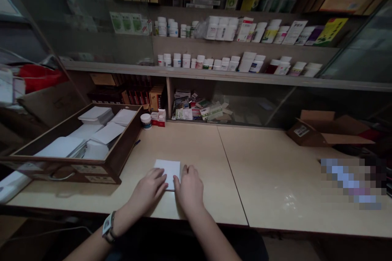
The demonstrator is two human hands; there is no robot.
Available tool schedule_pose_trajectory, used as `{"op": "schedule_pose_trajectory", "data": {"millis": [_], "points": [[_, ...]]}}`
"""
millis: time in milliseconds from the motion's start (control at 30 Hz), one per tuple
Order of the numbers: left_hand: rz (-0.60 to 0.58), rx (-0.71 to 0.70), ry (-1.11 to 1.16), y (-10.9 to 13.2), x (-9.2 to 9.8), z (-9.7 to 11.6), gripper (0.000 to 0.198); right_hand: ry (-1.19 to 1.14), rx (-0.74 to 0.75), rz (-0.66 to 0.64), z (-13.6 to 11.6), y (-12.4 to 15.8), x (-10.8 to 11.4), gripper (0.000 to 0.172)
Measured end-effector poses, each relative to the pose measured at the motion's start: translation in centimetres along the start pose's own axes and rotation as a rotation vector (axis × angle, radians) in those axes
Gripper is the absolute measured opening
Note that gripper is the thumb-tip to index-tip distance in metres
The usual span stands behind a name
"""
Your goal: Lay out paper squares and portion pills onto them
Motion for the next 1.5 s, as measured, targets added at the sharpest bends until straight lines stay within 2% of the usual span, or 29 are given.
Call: {"op": "schedule_pose_trajectory", "data": {"millis": [100, 200, 433, 700, 767, 833, 933, 1067, 1167, 1367, 1500], "points": [[-0.023, -0.006, -0.033, 0.5, -0.4, 0.4, 0.028, -0.011, 0.003, -0.005, -0.5, 1.2, -1.1, 0.038], [-0.08, 0.003, -0.028, 0.3, 0.2, 0.3, 0.028, -0.042, 0.025, 0.008, -1.0, 1.7, -1.6, 0.04], [-0.218, 0.05, 0.031, -1.0, 2.0, 0.1, 0.021, -0.117, 0.101, 0.049, -0.5, 1.7, -0.9, 0.038], [-0.219, 0.023, 0.067, -1.3, 2.7, -0.3, 0.018, -0.149, 0.116, 0.026, 0.4, 1.2, -0.5, 0.037], [-0.22, -0.006, 0.068, -1.4, 2.6, -0.3, 0.019, -0.18, 0.207, 0.036, 0.3, 1.1, -0.1, 0.03], [-0.24, -0.03, 0.047, -1.5, 2.4, -0.3, 0.021, -0.177, 0.363, 0.025, -0.1, 1.1, 0.1, 0.02], [-0.269, -0.053, -0.013, -1.5, 1.8, -0.3, 0.022, -0.065, 0.559, 0.009, -0.9, 0.8, -0.1, 0.016], [-0.231, -0.075, -0.035, -1.5, 1.5, -0.4, 0.021, 0.073, 0.677, -0.018, -1.6, -0.1, -0.8, 0.014], [-0.237, -0.038, -0.043, -1.4, 1.7, -0.4, 0.02, 0.085, 0.649, -0.086, -1.6, -0.5, -0.9, 0.013], [-0.243, 0.034, 0.092, -1.2, 3.0, -0.8, 0.02, -0.195, 0.521, -0.235, -1.0, -1.1, 0.3, 0.013], [-0.251, 0.029, 0.166, -1.6, 3.9, -1.1, 0.02, -0.176, 0.493, -0.291, -1.1, -1.8, 0.4, 0.012]]}}
Point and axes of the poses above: each hand's wrist, its own y-axis away from the middle knuckle, its own x-axis out of the back of the hand, z = x × y, the point moved 4 cm from there along -y, towards the middle knuckle, and after that the axes turned 14 degrees about -x, right-handed, at the moved point
